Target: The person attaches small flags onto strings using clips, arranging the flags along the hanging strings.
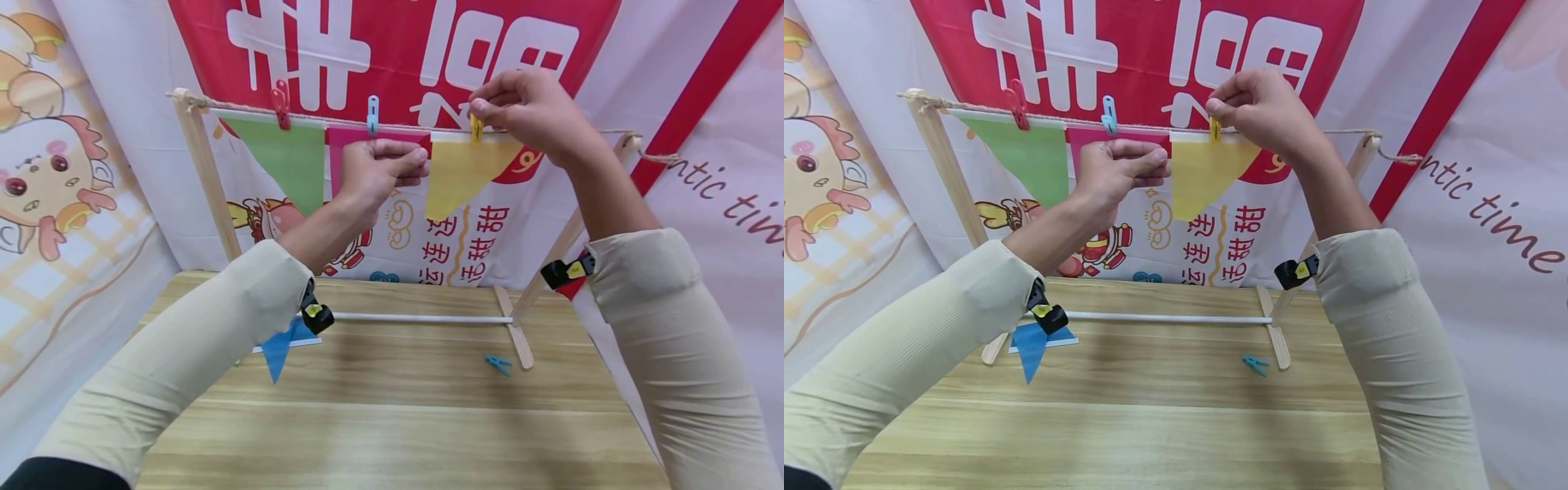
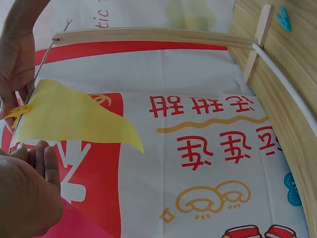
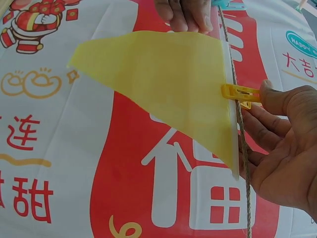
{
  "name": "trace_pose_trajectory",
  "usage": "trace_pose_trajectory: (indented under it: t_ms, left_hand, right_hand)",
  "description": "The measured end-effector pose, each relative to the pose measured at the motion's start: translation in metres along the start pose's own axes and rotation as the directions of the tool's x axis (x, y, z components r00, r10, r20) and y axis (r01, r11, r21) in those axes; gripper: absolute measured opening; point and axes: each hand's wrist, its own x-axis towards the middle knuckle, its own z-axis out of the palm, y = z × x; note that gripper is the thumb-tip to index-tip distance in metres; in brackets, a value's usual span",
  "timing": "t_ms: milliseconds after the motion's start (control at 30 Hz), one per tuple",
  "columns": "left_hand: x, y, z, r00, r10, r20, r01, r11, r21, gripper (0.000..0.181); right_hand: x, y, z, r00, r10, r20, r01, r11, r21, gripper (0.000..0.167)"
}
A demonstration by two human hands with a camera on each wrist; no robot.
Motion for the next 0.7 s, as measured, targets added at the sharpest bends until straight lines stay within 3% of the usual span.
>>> trace_pose_trajectory:
  t_ms: [333, 700]
  left_hand:
    - [-0.004, -0.002, -0.008, 1.000, -0.016, 0.005, 0.015, 0.999, 0.050, 0.022]
    - [-0.011, -0.011, -0.019, 0.998, -0.063, 0.017, 0.062, 0.995, 0.084, 0.020]
  right_hand:
    - [-0.001, 0.001, -0.003, 1.000, -0.012, 0.000, 0.012, 1.000, -0.010, 0.052]
    - [-0.007, 0.007, -0.005, 0.998, -0.004, -0.059, 0.006, 1.000, 0.029, 0.054]
